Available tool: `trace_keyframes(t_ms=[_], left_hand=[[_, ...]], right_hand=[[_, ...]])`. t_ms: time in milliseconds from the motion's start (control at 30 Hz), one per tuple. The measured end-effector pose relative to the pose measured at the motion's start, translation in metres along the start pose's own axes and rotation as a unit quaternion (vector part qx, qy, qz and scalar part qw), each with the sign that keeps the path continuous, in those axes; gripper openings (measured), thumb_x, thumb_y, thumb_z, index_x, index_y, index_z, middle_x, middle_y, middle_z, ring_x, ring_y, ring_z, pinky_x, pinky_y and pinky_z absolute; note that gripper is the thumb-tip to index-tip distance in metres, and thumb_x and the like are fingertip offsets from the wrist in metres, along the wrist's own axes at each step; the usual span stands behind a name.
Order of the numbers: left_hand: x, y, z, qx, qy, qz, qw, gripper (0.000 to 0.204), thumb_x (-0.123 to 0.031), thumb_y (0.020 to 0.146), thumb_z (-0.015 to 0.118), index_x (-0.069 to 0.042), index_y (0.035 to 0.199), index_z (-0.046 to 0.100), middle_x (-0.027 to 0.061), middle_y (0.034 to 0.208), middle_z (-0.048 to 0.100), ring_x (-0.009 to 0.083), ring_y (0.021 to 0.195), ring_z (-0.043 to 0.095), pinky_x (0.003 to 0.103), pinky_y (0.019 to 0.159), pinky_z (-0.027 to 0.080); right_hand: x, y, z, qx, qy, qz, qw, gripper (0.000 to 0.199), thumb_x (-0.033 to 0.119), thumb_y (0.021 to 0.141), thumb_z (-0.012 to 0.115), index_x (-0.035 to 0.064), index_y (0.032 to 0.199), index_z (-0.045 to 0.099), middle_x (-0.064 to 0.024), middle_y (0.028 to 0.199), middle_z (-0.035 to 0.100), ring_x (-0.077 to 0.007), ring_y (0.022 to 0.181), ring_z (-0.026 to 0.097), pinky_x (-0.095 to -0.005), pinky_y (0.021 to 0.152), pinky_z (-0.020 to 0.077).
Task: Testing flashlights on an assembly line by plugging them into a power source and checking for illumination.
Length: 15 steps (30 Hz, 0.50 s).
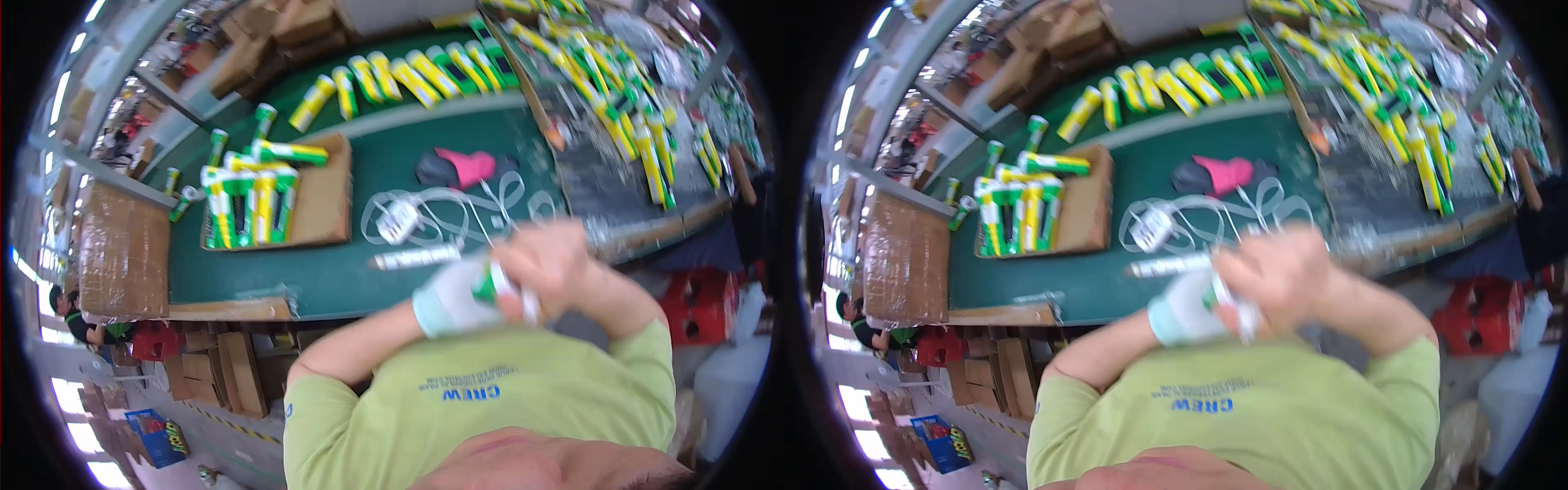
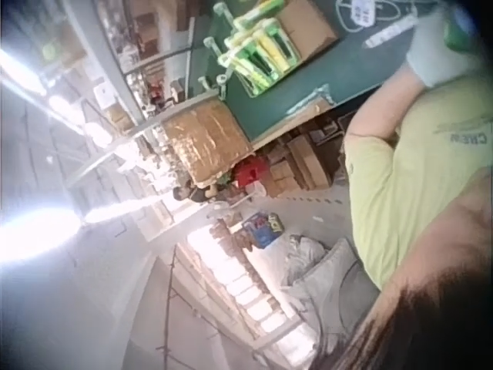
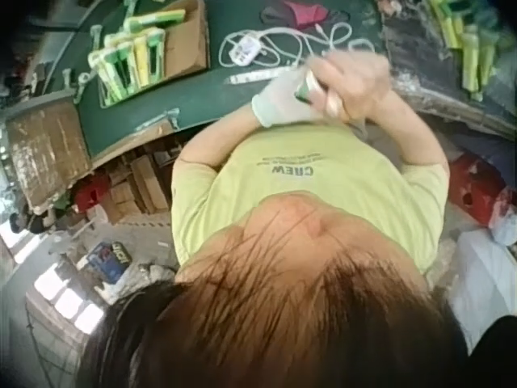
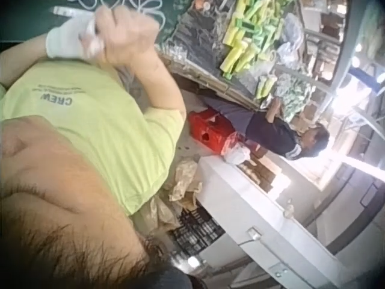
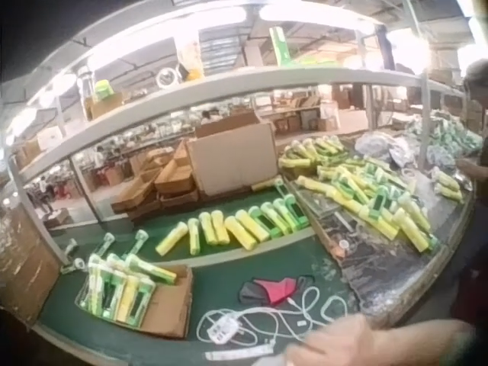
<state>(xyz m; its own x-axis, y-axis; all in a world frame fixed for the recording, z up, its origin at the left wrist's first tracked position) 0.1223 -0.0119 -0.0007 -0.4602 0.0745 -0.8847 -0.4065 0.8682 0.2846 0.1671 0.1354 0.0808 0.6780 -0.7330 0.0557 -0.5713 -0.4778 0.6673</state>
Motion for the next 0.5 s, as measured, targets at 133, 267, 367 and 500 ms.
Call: trace_keyframes(t_ms=[133,267,367,500], left_hand=[[0.022,0.019,-0.018,-0.176,-0.022,-0.064,0.982,0.042,-0.022,0.076,0.076,-0.007,0.109,0.055,0.0091,0.097,0.066,0.0224,0.092,0.066,0.034,0.077,0.052],[0.043,0.006,-0.017,-0.186,-0.362,-0.194,0.892,0.049,-0.053,0.090,0.059,-0.008,0.109,0.053,0.0034,0.085,0.060,0.0136,0.068,0.060,0.028,0.058,0.048],[0.036,-0.005,-0.018,-0.243,-0.433,-0.223,0.839,0.066,-0.070,0.090,0.042,-0.009,0.110,0.055,0.0029,0.084,0.059,0.0140,0.069,0.061,0.029,0.060,0.052],[0.025,-0.015,-0.010,-0.265,-0.425,-0.209,0.840,0.067,-0.069,0.090,0.041,-0.008,0.110,0.056,0.0027,0.084,0.059,0.0143,0.070,0.062,0.030,0.062,0.054]], right_hand=[[-0.033,0.006,0.038,0.028,0.020,0.173,0.984,0.023,0.031,0.085,0.060,0.0097,0.092,0.065,-0.0114,0.070,0.061,-0.0288,0.059,0.061,-0.0384,0.052,0.0456],[-0.071,-0.023,0.062,-0.062,0.441,0.462,0.767,0.041,0.039,0.098,0.048,0.0042,0.094,0.070,0.0009,0.067,0.060,-0.0035,0.054,0.044,-0.0224,0.050,0.0339],[-0.053,-0.063,0.071,-0.088,0.431,0.485,0.756,0.038,0.037,0.095,0.056,0.0031,0.089,0.070,0.0005,0.067,0.060,-0.0016,0.054,0.042,-0.0207,0.050,0.0318],[-0.012,-0.087,0.082,0.013,0.410,0.496,0.765,0.031,0.030,0.091,0.066,0.0014,0.078,0.069,0.0009,0.071,0.062,-0.0048,0.066,0.051,-0.0239,0.059,0.0390]])
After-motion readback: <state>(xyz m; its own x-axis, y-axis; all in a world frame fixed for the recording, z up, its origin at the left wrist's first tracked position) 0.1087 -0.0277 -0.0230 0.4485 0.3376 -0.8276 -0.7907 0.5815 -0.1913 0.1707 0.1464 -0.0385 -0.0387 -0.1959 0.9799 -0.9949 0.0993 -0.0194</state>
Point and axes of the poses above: each hand's wrist, its own y-axis towards the middle knuckle, its own z-axis out of the palm, x = y × z, the point moved 2 cm from there along y, towards the middle knuckle
